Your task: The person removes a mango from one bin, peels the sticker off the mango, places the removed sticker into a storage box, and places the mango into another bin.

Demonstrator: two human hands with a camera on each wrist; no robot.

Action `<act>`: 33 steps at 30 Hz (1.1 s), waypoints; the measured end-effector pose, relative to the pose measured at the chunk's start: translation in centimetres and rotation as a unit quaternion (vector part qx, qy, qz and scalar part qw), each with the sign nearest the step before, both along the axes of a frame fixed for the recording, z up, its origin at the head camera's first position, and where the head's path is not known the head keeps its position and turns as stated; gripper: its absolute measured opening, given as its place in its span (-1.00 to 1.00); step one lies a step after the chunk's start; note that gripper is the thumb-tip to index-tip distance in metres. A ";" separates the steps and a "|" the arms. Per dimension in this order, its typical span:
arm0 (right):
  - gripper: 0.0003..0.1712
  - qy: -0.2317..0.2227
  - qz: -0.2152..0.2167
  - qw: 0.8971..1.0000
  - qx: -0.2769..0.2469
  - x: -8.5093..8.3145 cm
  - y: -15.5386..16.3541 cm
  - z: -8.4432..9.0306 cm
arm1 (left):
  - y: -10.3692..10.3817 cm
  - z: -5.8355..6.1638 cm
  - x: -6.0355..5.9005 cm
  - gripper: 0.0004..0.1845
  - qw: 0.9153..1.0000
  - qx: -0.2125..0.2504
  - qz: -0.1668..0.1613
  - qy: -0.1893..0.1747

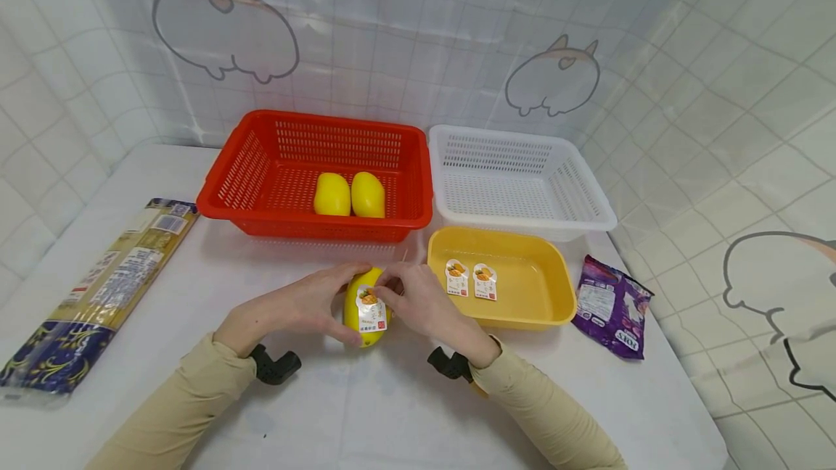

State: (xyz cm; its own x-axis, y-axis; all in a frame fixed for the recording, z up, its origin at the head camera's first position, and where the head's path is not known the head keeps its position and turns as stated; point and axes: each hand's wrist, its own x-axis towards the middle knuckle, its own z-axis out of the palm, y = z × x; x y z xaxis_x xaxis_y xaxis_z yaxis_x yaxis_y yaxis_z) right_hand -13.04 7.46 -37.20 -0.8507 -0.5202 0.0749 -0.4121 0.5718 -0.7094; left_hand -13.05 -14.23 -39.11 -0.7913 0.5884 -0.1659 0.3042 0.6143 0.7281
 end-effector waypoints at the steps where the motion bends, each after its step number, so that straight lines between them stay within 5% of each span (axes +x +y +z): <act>1: -0.90 0.001 0.000 1.000 0.000 0.0 0.0 0.0 | 0.0 0.0 0.0 0.17 1.000 -0.001 0.001 0.000; 33: -0.92 0.028 0.007 0.999 -0.032 1.2 0.0 1.3 | 0.0 0.1 0.0 0.17 1.000 -0.004 0.003 -0.012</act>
State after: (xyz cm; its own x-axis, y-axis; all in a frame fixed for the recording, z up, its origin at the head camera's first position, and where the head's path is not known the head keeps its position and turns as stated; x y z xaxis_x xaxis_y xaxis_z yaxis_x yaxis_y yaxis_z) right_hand -11.84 7.49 -35.85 -0.8373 -0.5240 0.1561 -0.4598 0.5202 -0.7197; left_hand -13.00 -14.28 -38.99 -0.7904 0.5827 -0.1888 0.2839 0.6216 0.7300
